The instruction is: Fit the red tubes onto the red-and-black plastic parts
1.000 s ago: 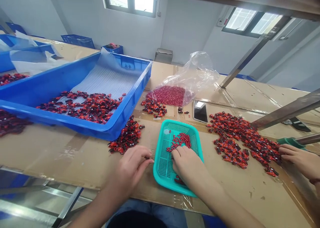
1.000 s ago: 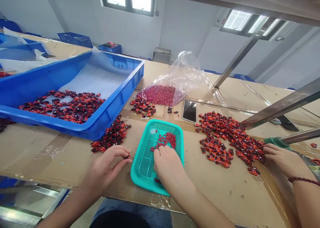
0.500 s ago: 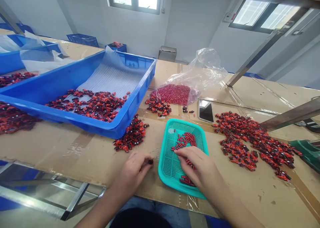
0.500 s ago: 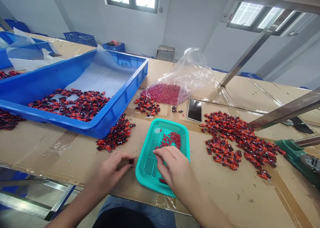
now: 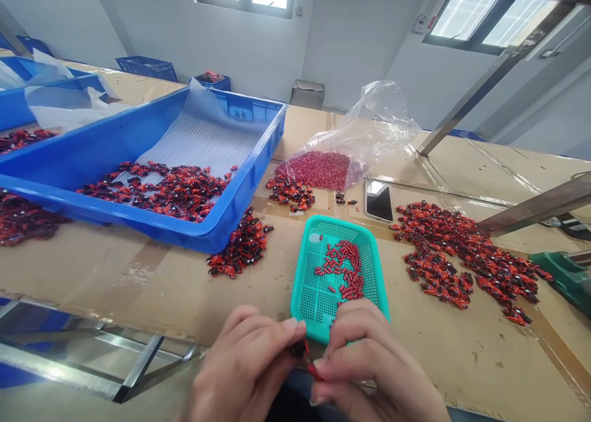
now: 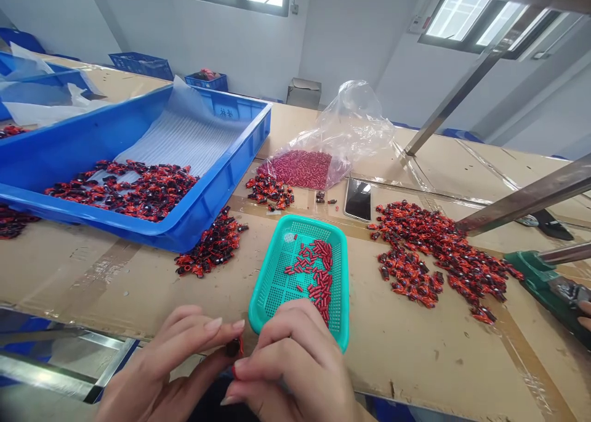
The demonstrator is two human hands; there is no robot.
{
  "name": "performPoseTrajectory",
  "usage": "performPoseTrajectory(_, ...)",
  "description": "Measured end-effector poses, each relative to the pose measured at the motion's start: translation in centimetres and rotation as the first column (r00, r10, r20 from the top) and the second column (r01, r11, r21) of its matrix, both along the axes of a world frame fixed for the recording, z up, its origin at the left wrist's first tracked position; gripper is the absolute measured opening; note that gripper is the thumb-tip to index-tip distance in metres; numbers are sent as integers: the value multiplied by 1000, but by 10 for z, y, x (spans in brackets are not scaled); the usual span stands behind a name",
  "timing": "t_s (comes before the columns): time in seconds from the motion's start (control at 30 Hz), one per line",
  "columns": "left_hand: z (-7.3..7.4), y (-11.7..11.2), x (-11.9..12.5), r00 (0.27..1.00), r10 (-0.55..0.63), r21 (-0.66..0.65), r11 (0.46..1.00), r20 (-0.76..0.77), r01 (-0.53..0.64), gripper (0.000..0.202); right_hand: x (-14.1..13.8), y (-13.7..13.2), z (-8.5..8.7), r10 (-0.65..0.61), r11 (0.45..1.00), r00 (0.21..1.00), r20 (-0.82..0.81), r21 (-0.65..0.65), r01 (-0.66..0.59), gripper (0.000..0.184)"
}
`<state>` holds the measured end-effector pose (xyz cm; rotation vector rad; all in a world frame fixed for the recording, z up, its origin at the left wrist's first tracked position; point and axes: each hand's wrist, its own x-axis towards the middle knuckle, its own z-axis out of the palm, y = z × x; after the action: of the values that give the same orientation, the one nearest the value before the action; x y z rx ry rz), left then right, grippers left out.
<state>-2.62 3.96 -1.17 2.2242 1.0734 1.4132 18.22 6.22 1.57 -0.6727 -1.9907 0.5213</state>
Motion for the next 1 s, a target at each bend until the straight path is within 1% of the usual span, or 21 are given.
performPoseTrajectory(0.07,1,-4,0,999,16,19,1000,-52,-15,42,-2,-1,-1,-17,999,1000,10,36,17,18)
performPoseTrajectory(0.2,2,-12,-1,986,54,40,998,-159,-48,35,-2,-5,-3,-74,996,994,77,61,69,14)
performPoseTrajectory(0.3,2,-14,0,982,86,76,994,-166,-74,35,0,-7,-2,-106,991,989,101,90,97,12)
performPoseTrajectory(0.43,3,-14,4,984,88,124,990,-157,-69,37,0,-8,-7,-74,995,994,84,73,68,9)
performPoseTrajectory(0.5,3,-13,6,984,82,127,990,-159,-62,33,-3,-10,-13,-96,992,995,21,80,94,14)
performPoseTrajectory(0.6,1,-13,6,986,73,138,989,-147,-52,24,-5,-11,-21,-162,980,984,-68,106,168,21)
performPoseTrajectory(0.67,0,-14,6,986,77,106,992,-146,-62,21,-5,-10,-20,-139,984,990,-15,107,140,20)
performPoseTrajectory(0.73,1,-15,7,988,72,50,997,-138,-65,23,-3,-8,-15,-68,995,996,55,76,64,17)
performPoseTrajectory(0.8,1,-16,8,992,63,33,998,-112,-60,31,-1,-5,-10,-18,1000,997,69,27,16,15)
performPoseTrajectory(0.9,-2,-17,10,995,76,59,996,-57,-73,46,1,-5,-10,-30,999,999,18,-37,30,15)
performPoseTrajectory(0.97,-8,-17,11,996,90,107,990,-7,-89,48,1,-7,-13,-68,986,998,-16,-153,65,23)
performPoseTrajectory(1.0,-11,-17,12,996,93,133,987,15,-94,47,2,-9,-13,-70,968,997,-29,-244,61,30)
